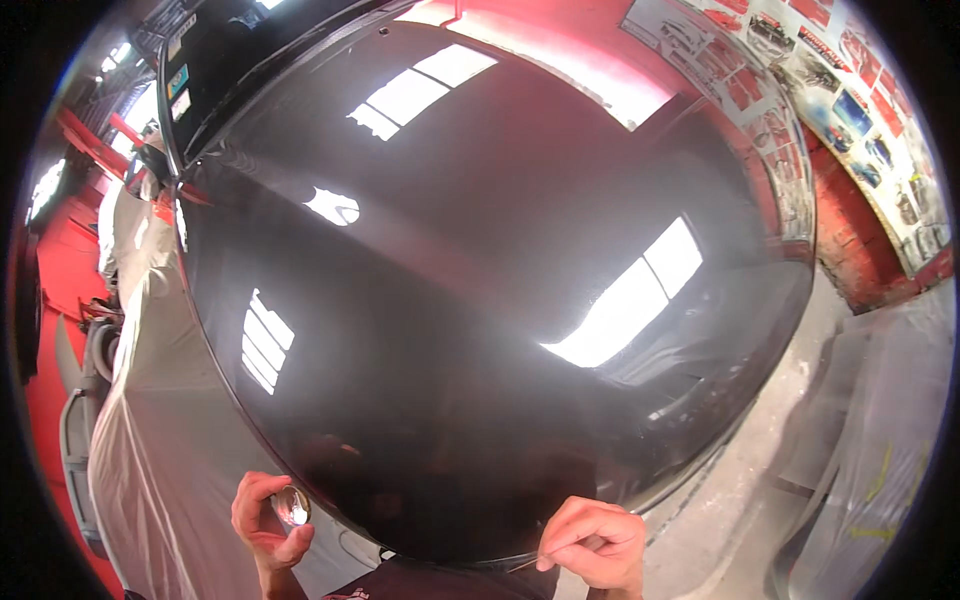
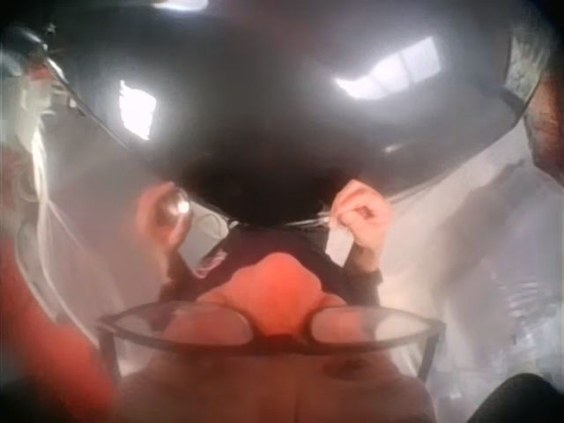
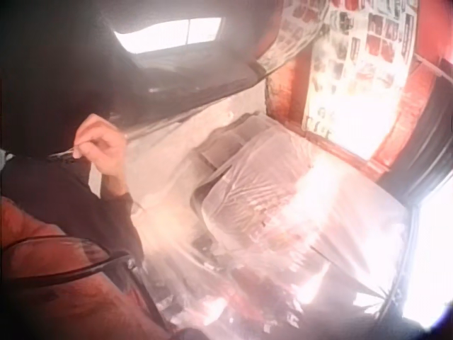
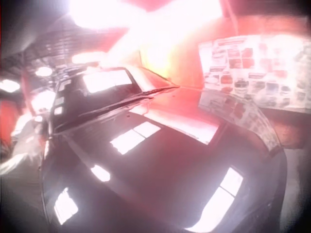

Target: The person paints a small scratch on a car hood by hand using a thin applicator tool and a container of black paint.

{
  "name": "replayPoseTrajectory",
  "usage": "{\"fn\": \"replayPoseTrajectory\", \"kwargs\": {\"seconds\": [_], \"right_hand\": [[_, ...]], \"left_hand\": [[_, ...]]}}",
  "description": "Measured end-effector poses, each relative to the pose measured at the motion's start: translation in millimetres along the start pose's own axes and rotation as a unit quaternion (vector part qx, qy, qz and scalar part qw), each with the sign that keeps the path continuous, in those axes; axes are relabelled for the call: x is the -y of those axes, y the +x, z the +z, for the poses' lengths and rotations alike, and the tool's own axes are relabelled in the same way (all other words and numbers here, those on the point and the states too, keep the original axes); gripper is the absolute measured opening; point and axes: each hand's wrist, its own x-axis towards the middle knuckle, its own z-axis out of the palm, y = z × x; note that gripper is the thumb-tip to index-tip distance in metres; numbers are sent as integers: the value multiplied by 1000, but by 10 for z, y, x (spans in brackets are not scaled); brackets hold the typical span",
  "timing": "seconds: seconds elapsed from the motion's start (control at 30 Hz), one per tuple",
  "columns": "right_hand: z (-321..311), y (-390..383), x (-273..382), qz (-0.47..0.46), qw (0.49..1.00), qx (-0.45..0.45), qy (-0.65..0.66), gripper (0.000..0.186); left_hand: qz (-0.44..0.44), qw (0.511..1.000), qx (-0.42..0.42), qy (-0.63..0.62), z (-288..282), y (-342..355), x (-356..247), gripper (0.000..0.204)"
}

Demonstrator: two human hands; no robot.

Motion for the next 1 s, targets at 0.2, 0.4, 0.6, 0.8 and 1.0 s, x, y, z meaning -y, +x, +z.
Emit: {"fn": "replayPoseTrajectory", "kwargs": {"seconds": [0.2, 0.4, 0.6, 0.8, 1.0], "right_hand": [[-142, -92, -24, -22, 998, -45, 42, 12], [-277, -101, 41, -46, 994, -88, 34, 12], [-350, -81, 64, -54, 994, -89, 15, 12], [-386, -97, 32, -56, 993, -105, 20, 14], [-473, -100, 157, -56, 992, -114, -21, 15]], "left_hand": [[23, 999, 13, 19, 138, 97, -198, 52], [64, 997, 41, 12, 309, 199, -274, 52], [53, 997, 49, 24, 385, 214, -325, 61], [41, 998, 40, 20, 402, 198, -362, 53], [46, 997, 52, 13, 509, 240, -435, 52]]}}
